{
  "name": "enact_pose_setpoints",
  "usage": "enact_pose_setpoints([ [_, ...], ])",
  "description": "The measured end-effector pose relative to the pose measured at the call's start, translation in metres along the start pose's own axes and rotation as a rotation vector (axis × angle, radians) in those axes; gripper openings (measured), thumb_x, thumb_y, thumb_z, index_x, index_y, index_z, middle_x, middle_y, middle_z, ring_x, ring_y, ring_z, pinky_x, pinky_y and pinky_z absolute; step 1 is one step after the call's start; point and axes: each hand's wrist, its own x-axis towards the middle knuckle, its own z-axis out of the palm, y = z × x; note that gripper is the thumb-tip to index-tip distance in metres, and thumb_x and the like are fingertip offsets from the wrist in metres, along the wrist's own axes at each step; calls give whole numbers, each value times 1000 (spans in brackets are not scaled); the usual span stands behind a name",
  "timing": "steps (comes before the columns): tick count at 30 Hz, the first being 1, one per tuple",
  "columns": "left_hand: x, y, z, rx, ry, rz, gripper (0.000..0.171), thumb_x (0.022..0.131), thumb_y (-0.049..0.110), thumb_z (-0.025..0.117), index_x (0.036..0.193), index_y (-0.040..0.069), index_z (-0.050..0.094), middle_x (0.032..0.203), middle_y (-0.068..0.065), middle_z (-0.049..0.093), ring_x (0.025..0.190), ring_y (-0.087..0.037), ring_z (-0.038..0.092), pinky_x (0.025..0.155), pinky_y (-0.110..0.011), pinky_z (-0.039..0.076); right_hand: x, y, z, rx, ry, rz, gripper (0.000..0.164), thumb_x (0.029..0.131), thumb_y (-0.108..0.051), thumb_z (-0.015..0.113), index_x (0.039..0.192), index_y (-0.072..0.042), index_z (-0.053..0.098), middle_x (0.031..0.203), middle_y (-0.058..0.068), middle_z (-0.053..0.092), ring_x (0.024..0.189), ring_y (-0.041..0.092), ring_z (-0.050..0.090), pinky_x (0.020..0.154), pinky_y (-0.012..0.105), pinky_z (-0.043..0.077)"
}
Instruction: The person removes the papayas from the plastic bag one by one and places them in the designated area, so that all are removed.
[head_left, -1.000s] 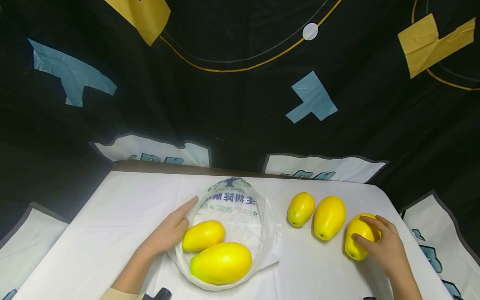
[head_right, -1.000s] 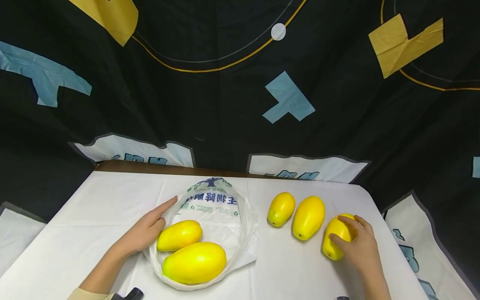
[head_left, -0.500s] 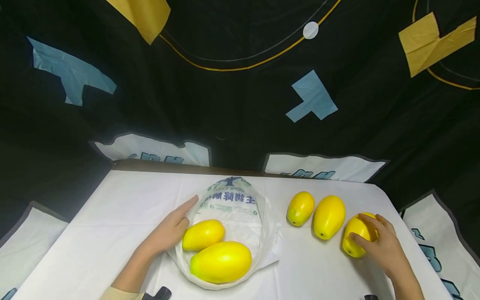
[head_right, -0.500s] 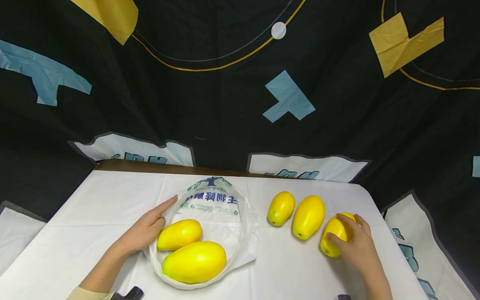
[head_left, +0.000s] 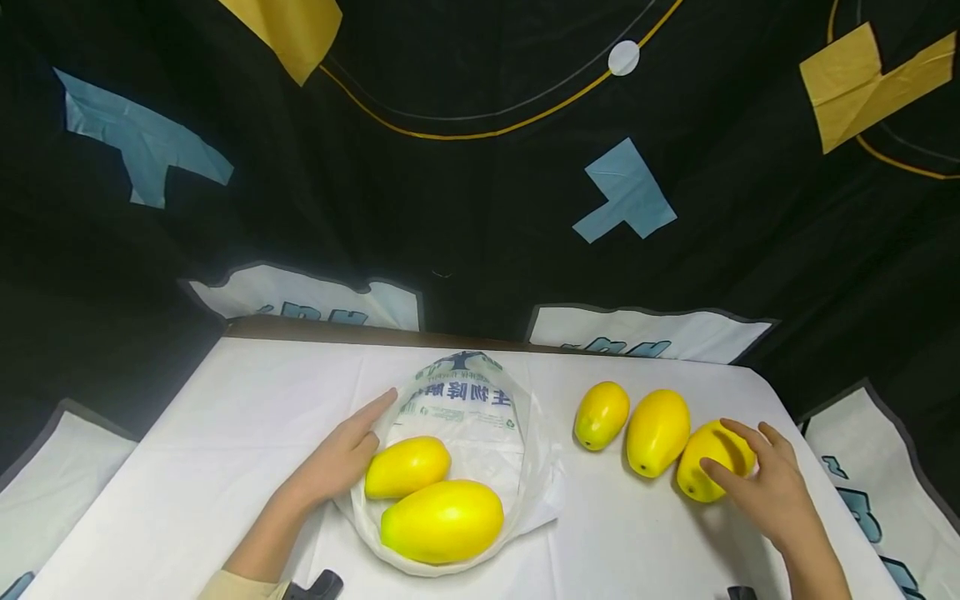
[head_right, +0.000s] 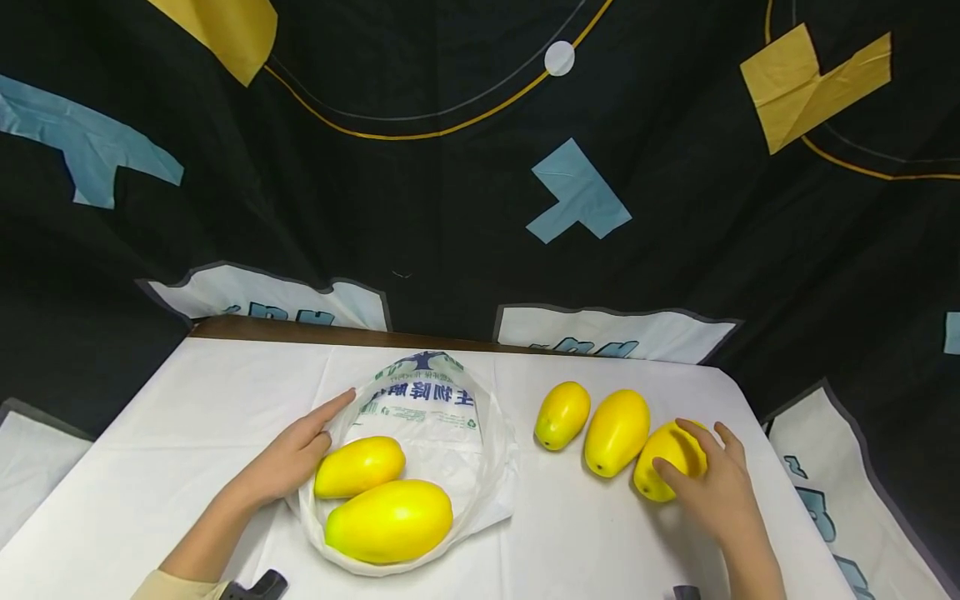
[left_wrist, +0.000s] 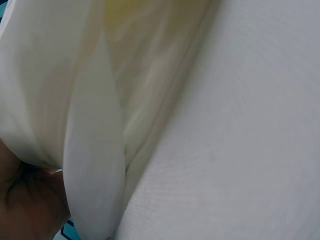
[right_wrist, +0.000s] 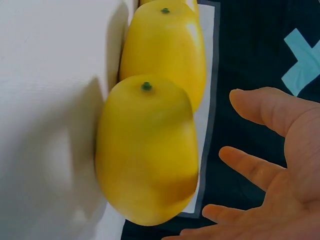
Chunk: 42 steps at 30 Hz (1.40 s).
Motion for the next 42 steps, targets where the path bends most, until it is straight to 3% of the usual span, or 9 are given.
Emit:
enact_pose_setpoints([
  [9, 0, 0, 0, 9, 5, 4, 59, 98, 6, 38, 156, 14, 26, 160, -6, 24, 146, -30, 19, 115, -52, 20, -9, -12, 1, -21, 120, -168, 71, 87, -37, 72, 144, -6, 44, 158, 26, 12, 134, 57, 20, 90, 78, 32],
  [15, 0, 1, -1, 3, 1, -2, 59, 98, 6, 38, 156, 14, 25, 160, -6, 24, 146, -30, 19, 115, -52, 20, -15, -32, 1, 82, 186, -296, 62, 89, -27, 71, 144, -10, 47, 147, 21, 41, 126, 44, 46, 93, 59, 44],
  [18, 0, 1, -1, 2, -2, -7, 59, 98, 7, 38, 156, 15, 25, 160, -6, 24, 146, -30, 19, 115, -52, 20, -17, -44, 3, 124, 200, -324, 63, 88, -26, 72, 145, -14, 48, 141, 17, 48, 119, 39, 55, 92, 53, 46],
  [29, 0, 0, -1, -4, -1, 1, 59, 98, 6, 38, 156, 14, 25, 160, -6, 24, 146, -30, 19, 115, -51, 20, -18, -80, 10, 176, 214, -526, 62, 82, -16, 78, 139, -17, 54, 133, 8, 55, 114, 29, 57, 90, 44, 49],
  [37, 0, -1, -1, -3, -4, 1, 59, 98, 7, 38, 156, 14, 25, 160, -5, 24, 146, -29, 19, 115, -51, 20, -19, -105, 17, 245, 157, -571, 65, 81, -11, 78, 139, -22, 53, 138, 1, 52, 121, 27, 53, 96, 47, 47],
  [42, 0, 0, 0, -9, -1, 5, 59, 98, 6, 38, 156, 14, 25, 160, -5, 24, 146, -29, 18, 116, -51, 19, -17, -119, 26, 272, 128, -642, 65, 80, -13, 79, 139, -22, 53, 138, -3, 52, 122, 24, 52, 98, 45, 48],
])
